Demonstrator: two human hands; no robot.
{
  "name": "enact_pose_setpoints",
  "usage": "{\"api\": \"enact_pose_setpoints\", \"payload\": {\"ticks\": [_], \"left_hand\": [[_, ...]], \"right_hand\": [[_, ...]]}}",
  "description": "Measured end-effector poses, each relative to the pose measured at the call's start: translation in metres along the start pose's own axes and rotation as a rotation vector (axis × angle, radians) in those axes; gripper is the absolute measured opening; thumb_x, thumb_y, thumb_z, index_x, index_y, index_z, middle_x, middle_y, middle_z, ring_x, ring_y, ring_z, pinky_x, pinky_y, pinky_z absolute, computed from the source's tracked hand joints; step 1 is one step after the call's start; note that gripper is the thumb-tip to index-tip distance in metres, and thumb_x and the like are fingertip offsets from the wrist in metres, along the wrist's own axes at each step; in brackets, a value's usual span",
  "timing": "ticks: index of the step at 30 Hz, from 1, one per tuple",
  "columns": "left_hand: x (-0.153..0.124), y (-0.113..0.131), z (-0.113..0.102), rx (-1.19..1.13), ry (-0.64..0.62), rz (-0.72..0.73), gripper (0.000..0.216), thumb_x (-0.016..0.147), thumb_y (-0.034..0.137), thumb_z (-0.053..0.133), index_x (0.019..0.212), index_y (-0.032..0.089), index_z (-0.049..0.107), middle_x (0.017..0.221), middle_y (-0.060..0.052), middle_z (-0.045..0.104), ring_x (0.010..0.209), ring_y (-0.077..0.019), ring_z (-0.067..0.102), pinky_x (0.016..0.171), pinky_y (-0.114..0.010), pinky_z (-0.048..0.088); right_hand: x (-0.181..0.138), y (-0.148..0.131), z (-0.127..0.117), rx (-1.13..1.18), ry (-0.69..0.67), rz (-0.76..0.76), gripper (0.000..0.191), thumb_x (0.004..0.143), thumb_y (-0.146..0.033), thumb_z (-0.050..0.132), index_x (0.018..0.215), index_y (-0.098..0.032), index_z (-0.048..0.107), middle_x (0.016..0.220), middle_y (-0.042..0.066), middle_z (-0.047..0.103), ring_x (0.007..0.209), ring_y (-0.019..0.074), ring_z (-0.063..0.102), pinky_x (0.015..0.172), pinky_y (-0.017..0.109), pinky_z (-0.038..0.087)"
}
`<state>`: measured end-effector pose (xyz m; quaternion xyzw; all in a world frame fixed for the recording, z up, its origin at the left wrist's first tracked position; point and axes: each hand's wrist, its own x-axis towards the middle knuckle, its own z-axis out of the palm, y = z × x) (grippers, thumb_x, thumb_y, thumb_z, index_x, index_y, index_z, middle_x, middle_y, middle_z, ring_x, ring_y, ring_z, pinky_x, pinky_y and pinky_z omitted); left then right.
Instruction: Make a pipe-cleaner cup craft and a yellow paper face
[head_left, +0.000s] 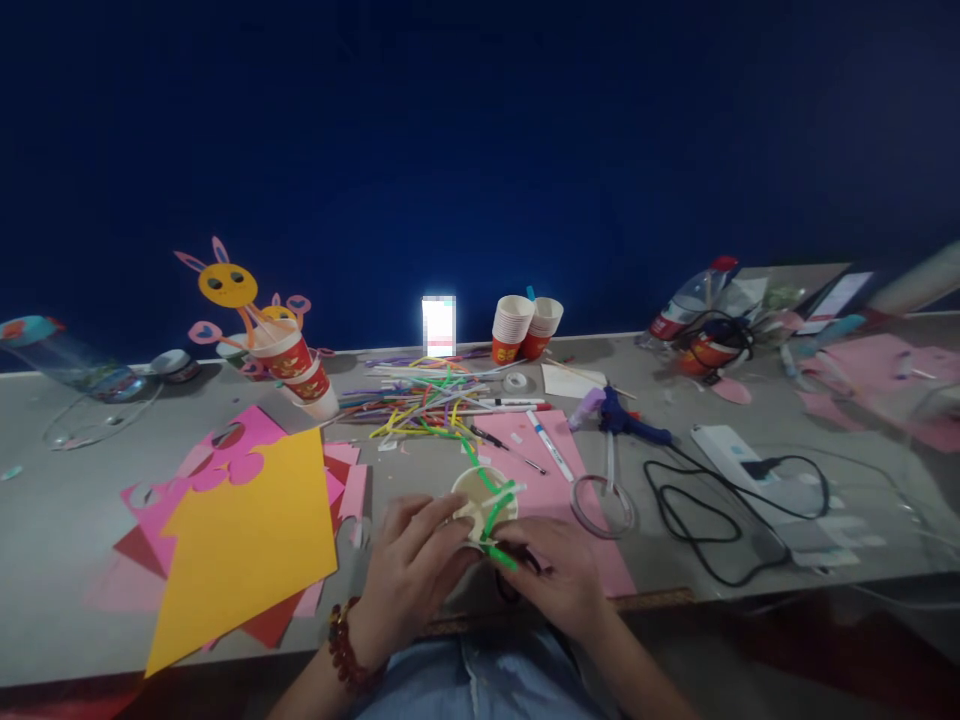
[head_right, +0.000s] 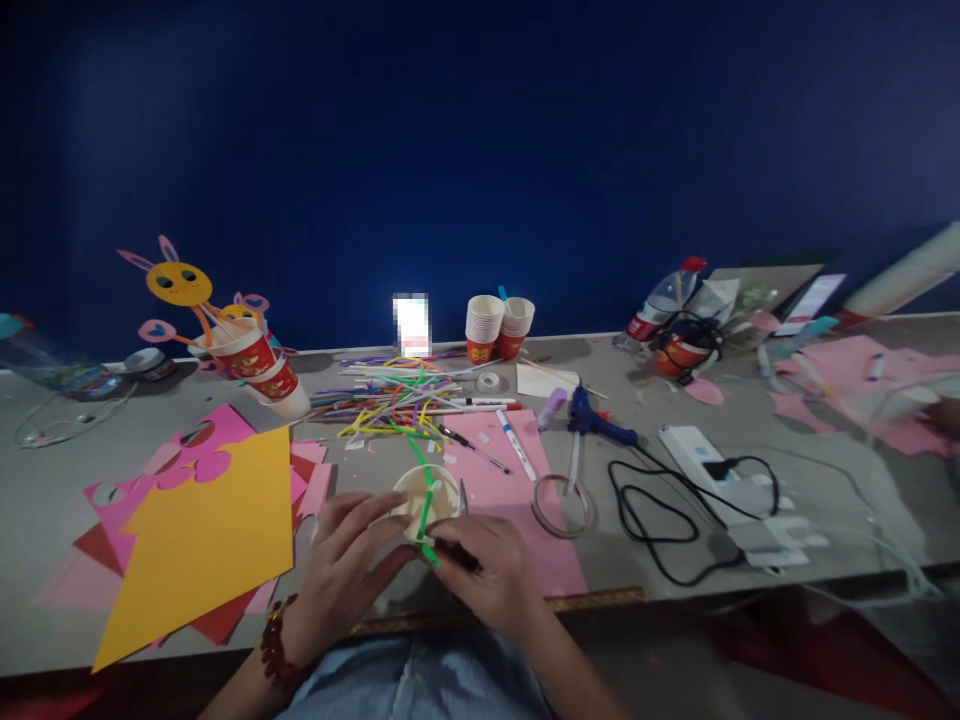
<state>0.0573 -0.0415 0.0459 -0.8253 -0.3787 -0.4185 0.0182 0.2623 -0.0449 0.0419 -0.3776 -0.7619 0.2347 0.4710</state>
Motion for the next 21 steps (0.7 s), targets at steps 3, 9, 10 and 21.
{"api": "enact_pose_setpoints", "payload": {"ticks": [3,9,10,21], "left_hand": [[-0.003,-0.0036,0.0027,-0.06,-0.038,0.038,0.012,0.098,0.021,0.056,0.107,0.018,0.063,0.108,-0.011,0.071,0.094,-0.0198,0.064,0.08,-0.031,0.053],[0.0037,-0.0049,0.0012,-0.075,-0.101,0.081,0.016,0.101,0.024,0.05,0.092,0.018,0.063,0.081,-0.005,0.067,0.072,-0.0161,0.063,0.066,-0.025,0.051],[0.0049,-0.0045,0.0006,-0.078,-0.109,0.087,0.017,0.101,0.024,0.049,0.092,0.018,0.063,0.081,-0.005,0.067,0.072,-0.0161,0.063,0.065,-0.025,0.05],[0.0046,-0.0037,0.0042,-0.176,-0.214,0.047,0.014,0.101,0.02,0.048,0.095,0.018,0.06,0.085,-0.006,0.065,0.077,-0.0174,0.06,0.069,-0.027,0.05]], "right_hand": [[-0.0007,-0.0007,0.0044,0.029,0.022,0.018,0.008,0.092,-0.028,0.065,0.091,-0.022,0.07,0.071,0.001,0.074,0.06,0.015,0.068,0.059,0.024,0.051],[-0.0018,0.0004,0.0056,0.122,-0.025,0.149,0.005,0.083,-0.021,0.07,0.088,-0.021,0.071,0.073,0.001,0.074,0.062,0.0146,0.068,0.061,0.022,0.053],[-0.0019,0.0009,0.0049,0.153,-0.051,0.191,0.005,0.082,-0.02,0.071,0.087,-0.021,0.071,0.073,0.002,0.074,0.061,0.0144,0.068,0.06,0.022,0.053],[-0.0017,-0.0013,0.0002,0.285,-0.188,0.465,0.008,0.082,-0.025,0.069,0.084,-0.018,0.067,0.072,0.001,0.067,0.06,0.0127,0.061,0.055,0.021,0.05]]}}
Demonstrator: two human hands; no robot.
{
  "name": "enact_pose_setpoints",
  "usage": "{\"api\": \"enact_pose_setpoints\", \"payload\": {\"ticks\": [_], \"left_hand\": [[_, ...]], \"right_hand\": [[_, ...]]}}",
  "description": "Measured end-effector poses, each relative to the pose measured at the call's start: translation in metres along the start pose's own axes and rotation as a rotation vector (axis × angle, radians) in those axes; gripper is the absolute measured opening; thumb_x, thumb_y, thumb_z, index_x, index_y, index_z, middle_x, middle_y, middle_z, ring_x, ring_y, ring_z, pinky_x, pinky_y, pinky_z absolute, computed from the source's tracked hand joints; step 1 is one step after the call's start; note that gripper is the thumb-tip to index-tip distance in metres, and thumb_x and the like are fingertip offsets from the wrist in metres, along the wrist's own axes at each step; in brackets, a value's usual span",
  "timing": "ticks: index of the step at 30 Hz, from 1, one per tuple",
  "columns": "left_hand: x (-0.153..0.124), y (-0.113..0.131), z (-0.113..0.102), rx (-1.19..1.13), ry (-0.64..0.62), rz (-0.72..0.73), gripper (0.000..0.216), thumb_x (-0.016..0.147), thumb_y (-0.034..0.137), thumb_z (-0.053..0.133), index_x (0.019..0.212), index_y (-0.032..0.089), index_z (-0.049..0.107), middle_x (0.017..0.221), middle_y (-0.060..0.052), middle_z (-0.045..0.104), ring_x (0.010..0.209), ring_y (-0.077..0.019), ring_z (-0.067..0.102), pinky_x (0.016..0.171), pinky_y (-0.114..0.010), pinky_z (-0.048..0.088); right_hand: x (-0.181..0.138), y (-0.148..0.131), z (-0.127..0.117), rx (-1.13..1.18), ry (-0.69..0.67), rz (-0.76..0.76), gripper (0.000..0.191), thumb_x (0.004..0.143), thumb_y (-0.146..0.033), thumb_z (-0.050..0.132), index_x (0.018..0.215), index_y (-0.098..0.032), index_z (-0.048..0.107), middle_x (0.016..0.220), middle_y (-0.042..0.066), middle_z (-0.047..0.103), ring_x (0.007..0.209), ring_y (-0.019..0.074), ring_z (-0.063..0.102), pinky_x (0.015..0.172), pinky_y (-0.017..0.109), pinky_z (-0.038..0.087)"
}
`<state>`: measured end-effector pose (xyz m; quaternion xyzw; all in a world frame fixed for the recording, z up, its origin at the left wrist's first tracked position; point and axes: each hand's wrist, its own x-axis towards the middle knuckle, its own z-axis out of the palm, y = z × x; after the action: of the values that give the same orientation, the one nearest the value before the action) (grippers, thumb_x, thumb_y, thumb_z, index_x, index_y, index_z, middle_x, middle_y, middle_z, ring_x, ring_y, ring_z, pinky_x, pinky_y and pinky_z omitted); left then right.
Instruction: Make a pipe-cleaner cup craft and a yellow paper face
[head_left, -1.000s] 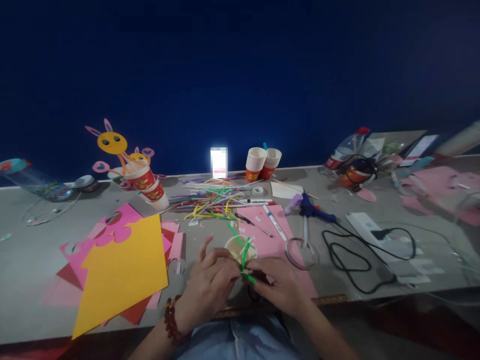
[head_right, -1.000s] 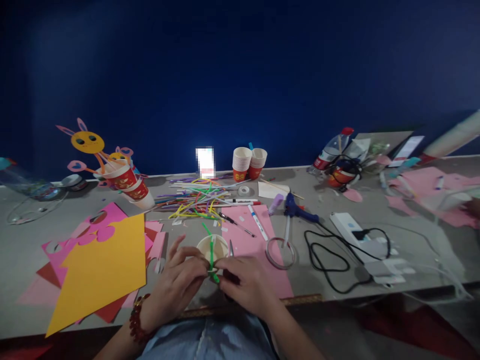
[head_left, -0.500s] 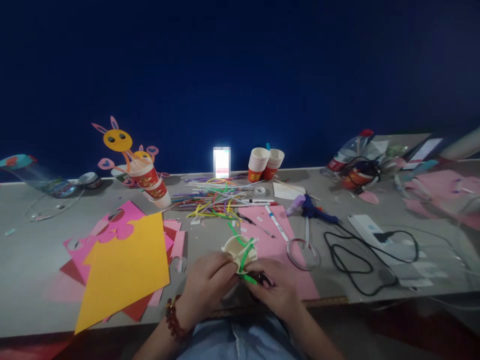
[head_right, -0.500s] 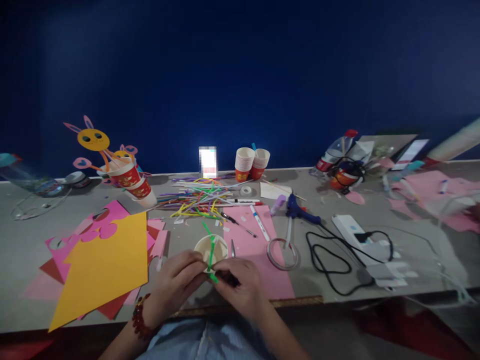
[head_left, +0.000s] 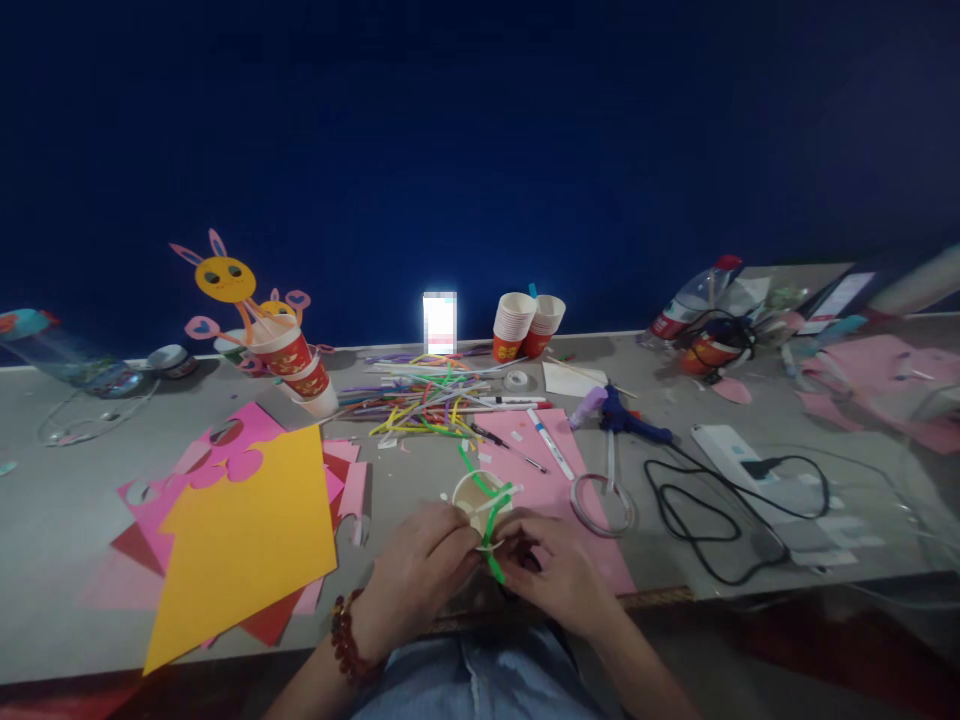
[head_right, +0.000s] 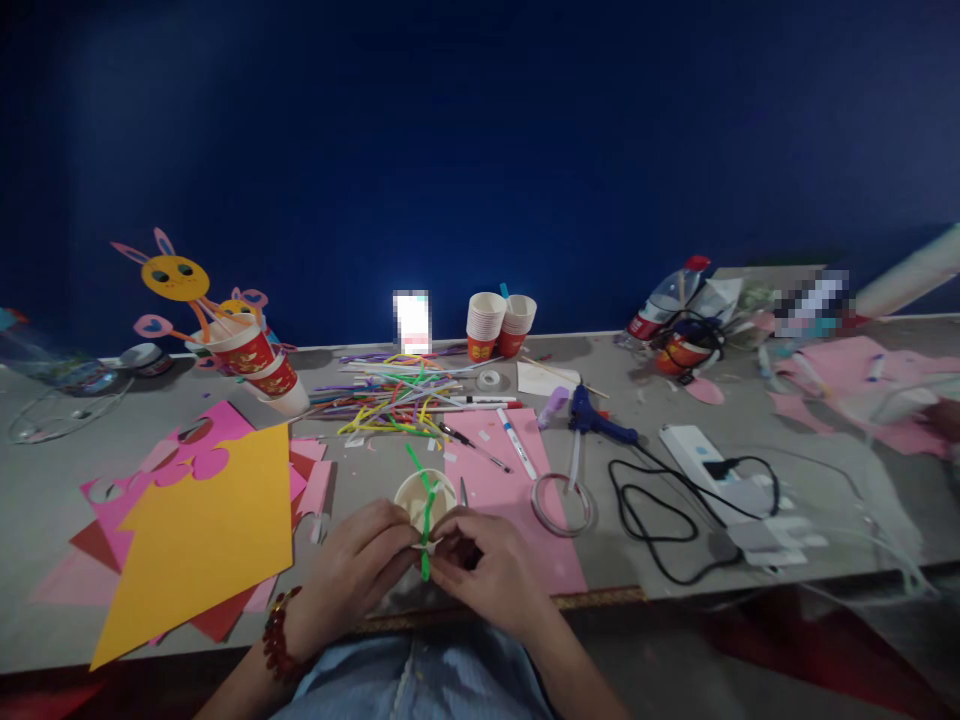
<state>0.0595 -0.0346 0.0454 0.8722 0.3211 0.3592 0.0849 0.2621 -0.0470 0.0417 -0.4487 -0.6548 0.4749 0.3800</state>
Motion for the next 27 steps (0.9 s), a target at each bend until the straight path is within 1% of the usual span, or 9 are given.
{"api": "enact_pose_setpoints", "payload": {"ticks": [7,11,14,17,19,20,23,25,27], "left_hand": [[-0.001,0.0,0.002,-0.048,-0.026,-0.013,0.013,0.1,0.017,0.048,0.098,0.017,0.06,0.088,-0.006,0.063,0.079,-0.0177,0.057,0.069,-0.028,0.049],[0.002,0.002,-0.002,-0.039,-0.02,0.007,0.015,0.102,0.02,0.046,0.097,0.017,0.06,0.088,-0.007,0.064,0.079,-0.0176,0.059,0.069,-0.027,0.05],[0.004,0.003,-0.002,-0.029,0.0,0.025,0.017,0.103,0.021,0.045,0.097,0.017,0.06,0.089,-0.007,0.066,0.081,-0.0179,0.061,0.072,-0.028,0.052],[0.003,0.002,-0.001,-0.034,-0.007,0.026,0.017,0.103,0.021,0.045,0.098,0.017,0.06,0.089,-0.007,0.066,0.081,-0.0174,0.063,0.074,-0.027,0.054],[0.002,0.001,-0.001,-0.041,-0.016,0.025,0.017,0.103,0.021,0.045,0.098,0.017,0.06,0.089,-0.006,0.065,0.081,-0.0173,0.063,0.073,-0.027,0.054],[0.002,0.0,0.0,-0.044,-0.02,0.025,0.016,0.103,0.021,0.045,0.097,0.018,0.06,0.088,-0.006,0.065,0.081,-0.0173,0.063,0.073,-0.027,0.054],[0.0,-0.001,0.002,-0.053,-0.03,0.019,0.016,0.102,0.021,0.045,0.096,0.019,0.059,0.089,-0.006,0.065,0.08,-0.0175,0.063,0.072,-0.027,0.053],[-0.001,-0.001,0.004,-0.053,-0.02,0.012,0.015,0.102,0.02,0.045,0.097,0.019,0.059,0.09,-0.006,0.065,0.081,-0.0176,0.063,0.073,-0.027,0.054],[0.0,0.0,0.004,-0.041,0.001,0.012,0.016,0.102,0.02,0.045,0.098,0.019,0.06,0.09,-0.006,0.066,0.082,-0.0174,0.064,0.074,-0.026,0.054]], "right_hand": [[0.0,0.005,-0.001,-0.018,0.006,-0.005,0.01,0.078,-0.019,0.069,0.087,-0.019,0.065,0.071,-0.001,0.068,0.059,0.0132,0.062,0.054,0.021,0.049],[-0.005,0.001,0.001,-0.035,0.002,-0.056,0.023,0.077,-0.018,0.068,0.1,-0.021,0.067,0.074,0.0,0.072,0.058,0.0146,0.065,0.054,0.023,0.052],[-0.011,0.001,-0.013,-0.106,0.051,-0.136,0.03,0.082,-0.024,0.069,0.112,-0.022,0.066,0.072,0.0,0.072,0.059,0.0163,0.066,0.056,0.025,0.054],[-0.01,0.016,-0.064,-0.324,0.36,-0.212,0.024,0.089,-0.03,0.062,0.111,-0.022,0.066,0.077,0.002,0.071,0.065,0.0176,0.067,0.062,0.028,0.055],[-0.004,0.037,-0.114,-0.539,0.722,-0.146,0.019,0.092,-0.032,0.057,0.104,-0.021,0.066,0.086,0.006,0.072,0.072,0.0203,0.068,0.067,0.032,0.056],[0.001,0.049,-0.141,-0.664,0.777,-0.065,0.023,0.092,-0.034,0.056,0.108,-0.02,0.066,0.09,0.008,0.072,0.077,0.023,0.069,0.07,0.034,0.056],[0.023,0.089,-0.206,-1.083,0.595,0.128,0.035,0.085,-0.025,0.056,0.118,-0.015,0.063,0.117,0.018,0.067,0.102,0.0317,0.066,0.089,0.043,0.052],[0.039,0.11,-0.23,-1.22,0.442,0.182,0.043,0.079,-0.016,0.057,0.122,-0.014,0.061,0.133,0.02,0.06,0.115,0.0341,0.06,0.098,0.045,0.047],[0.052,0.126,-0.241,-1.237,0.366,0.178,0.045,0.074,-0.011,0.058,0.119,-0.015,0.062,0.131,0.017,0.062,0.115,0.0321,0.06,0.1,0.041,0.046]]}}
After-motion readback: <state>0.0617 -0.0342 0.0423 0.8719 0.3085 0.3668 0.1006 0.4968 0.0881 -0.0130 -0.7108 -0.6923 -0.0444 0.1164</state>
